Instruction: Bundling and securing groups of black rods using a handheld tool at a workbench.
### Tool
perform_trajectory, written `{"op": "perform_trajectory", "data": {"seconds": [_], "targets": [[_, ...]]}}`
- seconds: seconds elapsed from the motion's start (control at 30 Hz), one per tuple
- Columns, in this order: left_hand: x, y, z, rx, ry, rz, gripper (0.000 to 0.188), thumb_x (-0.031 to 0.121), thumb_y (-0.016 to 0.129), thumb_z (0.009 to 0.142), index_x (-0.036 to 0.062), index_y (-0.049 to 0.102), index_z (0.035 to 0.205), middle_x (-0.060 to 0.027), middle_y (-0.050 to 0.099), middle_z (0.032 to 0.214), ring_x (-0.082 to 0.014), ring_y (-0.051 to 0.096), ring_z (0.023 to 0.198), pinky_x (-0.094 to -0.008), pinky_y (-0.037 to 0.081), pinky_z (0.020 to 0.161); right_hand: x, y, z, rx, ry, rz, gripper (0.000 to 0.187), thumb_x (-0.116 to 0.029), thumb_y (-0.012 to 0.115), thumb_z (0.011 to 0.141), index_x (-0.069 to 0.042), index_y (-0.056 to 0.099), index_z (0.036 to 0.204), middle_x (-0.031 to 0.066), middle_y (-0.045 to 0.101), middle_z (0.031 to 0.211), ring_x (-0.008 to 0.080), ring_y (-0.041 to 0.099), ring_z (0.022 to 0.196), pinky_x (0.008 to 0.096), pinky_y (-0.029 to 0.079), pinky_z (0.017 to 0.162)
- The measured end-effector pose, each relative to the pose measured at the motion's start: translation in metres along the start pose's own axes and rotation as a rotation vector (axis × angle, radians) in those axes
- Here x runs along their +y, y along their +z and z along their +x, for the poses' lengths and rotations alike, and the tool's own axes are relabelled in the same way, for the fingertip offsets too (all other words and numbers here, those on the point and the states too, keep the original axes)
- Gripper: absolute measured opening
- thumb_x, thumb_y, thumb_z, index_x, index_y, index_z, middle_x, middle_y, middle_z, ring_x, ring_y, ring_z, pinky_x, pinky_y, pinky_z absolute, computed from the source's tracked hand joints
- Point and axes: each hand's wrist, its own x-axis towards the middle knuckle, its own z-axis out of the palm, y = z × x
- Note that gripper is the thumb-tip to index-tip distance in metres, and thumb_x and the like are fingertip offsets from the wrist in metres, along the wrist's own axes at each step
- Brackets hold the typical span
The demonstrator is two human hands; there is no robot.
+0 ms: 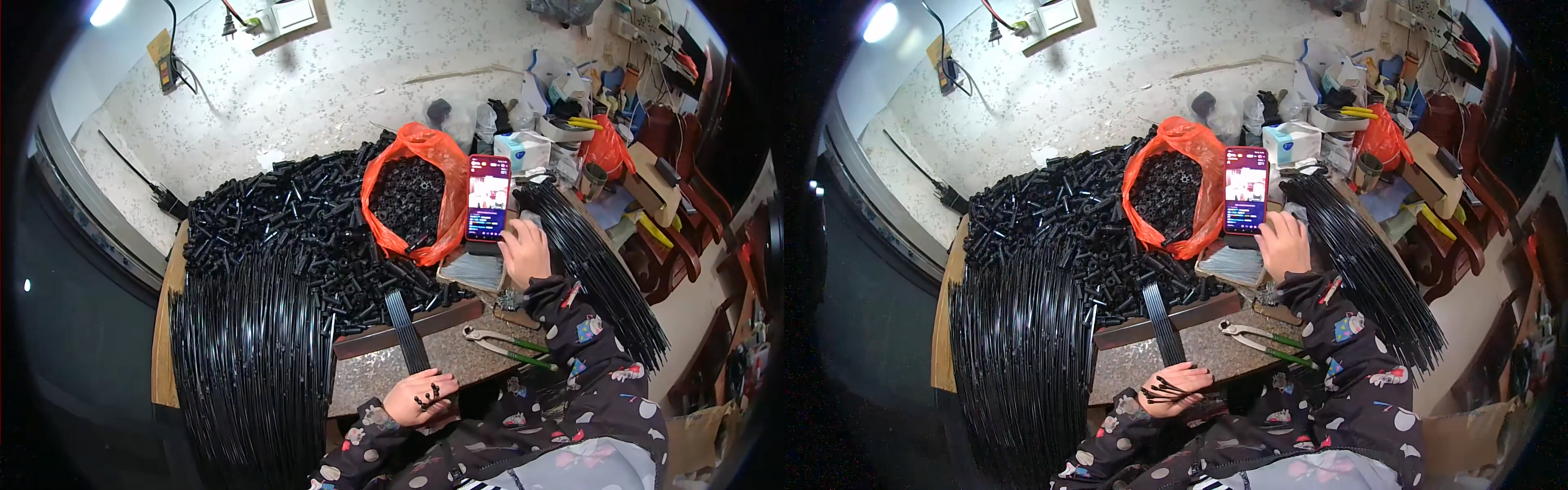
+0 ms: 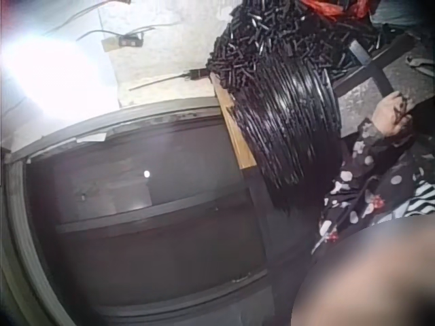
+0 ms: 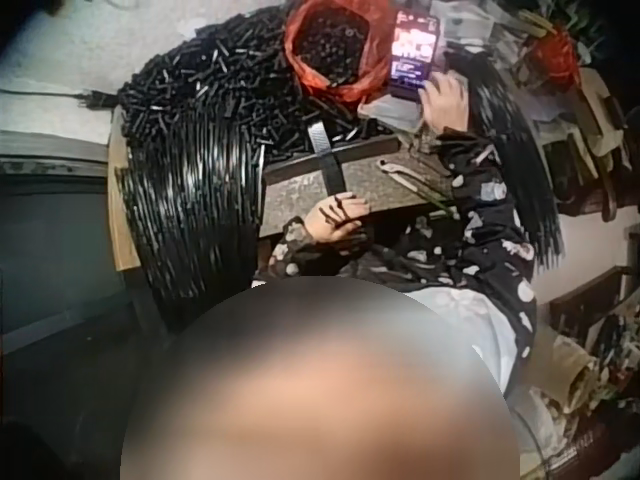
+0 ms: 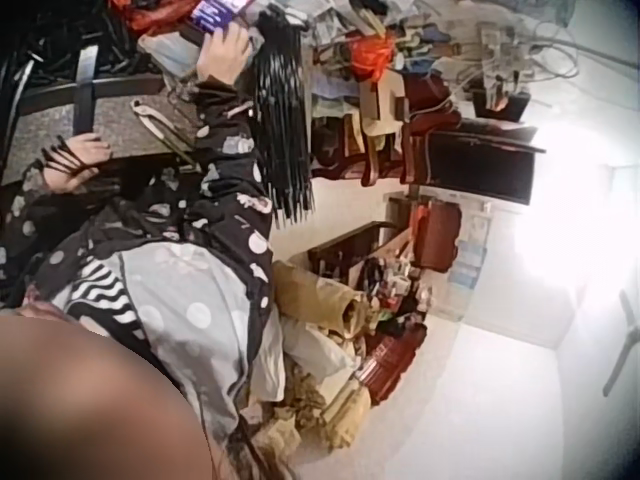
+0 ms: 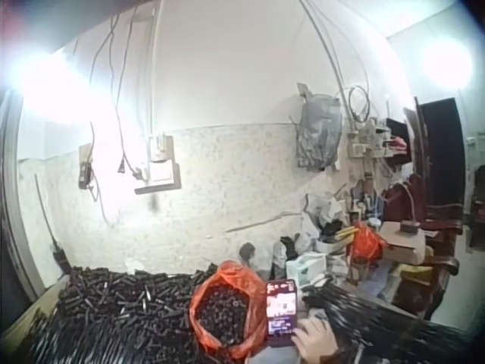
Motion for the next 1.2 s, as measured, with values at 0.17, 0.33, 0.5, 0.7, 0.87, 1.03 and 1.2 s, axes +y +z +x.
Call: {"op": "perform_trajectory", "data": {"seconds": [0.17, 0.33, 0.5, 0.7, 0.87, 1.03, 1.2], "targets": [[-0.001, 0.001, 0.000, -0.011, 0.004, -0.013, 0.026, 0.017, 0.047, 0.072, 0.0040, 0.047, 0.095, -0.0066, 0.049, 0.096, -0.0191, 0.044, 0.094, -0.0330, 0.033, 0.081, 0.005, -0.005, -0.002, -0.046, 0.010, -0.008, 0.021, -0.013, 0.053, 0.062, -0.005, 0.050, 0.081, 0.0071, 0.043, 0.083, 0.0220, 0.040, 0.083, 0.0322, 0.031, 0.069], [0.001, -0.001, 0.000, -0.009, -0.018, 0.006, 0.026, 0.017, 0.046, 0.073, 0.0042, 0.047, 0.096, -0.0070, 0.049, 0.096, -0.0191, 0.044, 0.094, -0.0329, 0.033, 0.082, 0.000, 0.002, -0.002, -0.091, -0.046, -0.003, 0.023, -0.013, 0.053, 0.061, -0.007, 0.050, 0.083, 0.0058, 0.041, 0.086, 0.0212, 0.038, 0.084, 0.0318, 0.030, 0.069], [0.002, -0.002, -0.002, -0.026, -0.011, 0.001, 0.027, 0.018, 0.046, 0.073, 0.0042, 0.047, 0.096, -0.0076, 0.048, 0.097, -0.0192, 0.043, 0.095, -0.0329, 0.033, 0.082, -0.002, 0.004, -0.003, -0.099, -0.064, -0.049, 0.027, -0.017, 0.053, 0.062, -0.008, 0.050, 0.088, 0.0063, 0.040, 0.092, 0.0220, 0.036, 0.087, 0.0335, 0.029, 0.070], [0.001, -0.001, -0.001, -0.061, -0.010, 0.008, 0.028, 0.017, 0.045, 0.073, 0.0043, 0.046, 0.098, -0.0076, 0.048, 0.099, -0.0194, 0.043, 0.096, -0.0328, 0.032, 0.082, 0.001, 0.005, 0.003, -0.058, -0.010, -0.173, 0.030, -0.020, 0.052, 0.064, -0.011, 0.049, 0.093, 0.0055, 0.038, 0.097, 0.0224, 0.033, 0.090, 0.0351, 0.027, 0.073], [0.002, -0.003, 0.001, -0.006, 0.003, -0.008, 0.027, 0.013, 0.050, 0.067, 0.0060, 0.048, 0.094, -0.0092, 0.051, 0.093, -0.0208, 0.047, 0.088, -0.0329, 0.035, 0.080, -0.001, 0.008, 0.002, -0.068, -0.039, -0.104, 0.031, -0.020, 0.052, 0.063, -0.013, 0.049, 0.094, 0.0052, 0.039, 0.098, 0.0222, 0.032, 0.092, 0.0354, 0.026, 0.075], [0.002, -0.002, 0.001, 0.001, 0.007, -0.007, 0.028, 0.013, 0.051, 0.067, 0.0061, 0.048, 0.093, -0.0090, 0.051, 0.093, -0.0208, 0.048, 0.088, -0.0327, 0.035, 0.079, -0.006, 0.011, 0.004, -0.119, -0.045, -0.101, 0.030, -0.019, 0.053, 0.063, -0.014, 0.050, 0.091, 0.0042, 0.038, 0.101, 0.0218, 0.032, 0.094, 0.0353, 0.025, 0.076], [0.002, -0.001, 0.003, 0.014, 0.018, -0.012, 0.028, 0.014, 0.052, 0.066, 0.0064, 0.048, 0.093, -0.0089, 0.051, 0.093, -0.0217, 0.048, 0.086, -0.0328, 0.036, 0.079, 0.001, 0.012, 0.005, -0.038, -0.085, -0.138, 0.026, -0.019, 0.052, 0.063, -0.012, 0.052, 0.088, 0.0037, 0.039, 0.103, 0.0212, 0.031, 0.096, 0.0353, 0.024, 0.077]]}}
